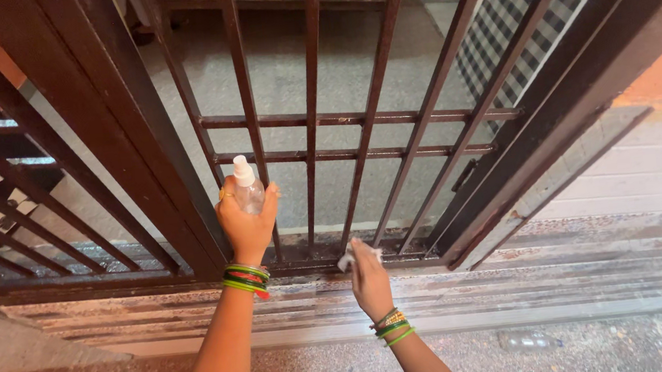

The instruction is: The person sprays a cleaning solution onto a brown metal gate and wipes the bars with a white cloth. They repeatedly spray and wipe different sections of the gate, focusing on the lower horizontal and vertical bars.

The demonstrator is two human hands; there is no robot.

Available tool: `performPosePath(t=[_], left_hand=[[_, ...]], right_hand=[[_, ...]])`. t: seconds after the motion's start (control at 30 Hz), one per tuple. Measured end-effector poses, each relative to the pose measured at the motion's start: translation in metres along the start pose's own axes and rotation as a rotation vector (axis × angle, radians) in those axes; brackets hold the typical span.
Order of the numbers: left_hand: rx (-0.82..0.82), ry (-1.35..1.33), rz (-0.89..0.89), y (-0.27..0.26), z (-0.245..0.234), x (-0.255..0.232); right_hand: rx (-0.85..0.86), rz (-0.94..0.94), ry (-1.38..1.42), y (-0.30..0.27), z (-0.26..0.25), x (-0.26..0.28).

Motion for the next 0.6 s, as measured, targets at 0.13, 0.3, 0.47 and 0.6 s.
performPosePath(t=[0.13,0.3,0.47,0.6], left_hand=[[-0.02,0.046,0.063,-0.001,0.0,-0.002],[-0.02,0.001,0.037,-0.003,0.001,0.0],[-0.006,-0.036,0.053,-0.003,0.002,-0.002],[0.0,-0.011,0.059,-0.004,0.002,-0.004]], right_hand=[[0.166,0.027,-0.208,-0.009,0.005,-0.003],[0.296,-0.017,-0.407,-0.003,0.022,-0.023],[0.271,-0.141,-0.441,-0.006,0.031,-0.041],[0.264,-0.177,-0.464,-0.024,0.022,-0.037]])
Point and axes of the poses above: each hand's wrist, its own y-axis towards the middle knuckle, its own z-axis out of the palm, x = y × z, the point moved 1 cm from there along y, towards the middle knuckle
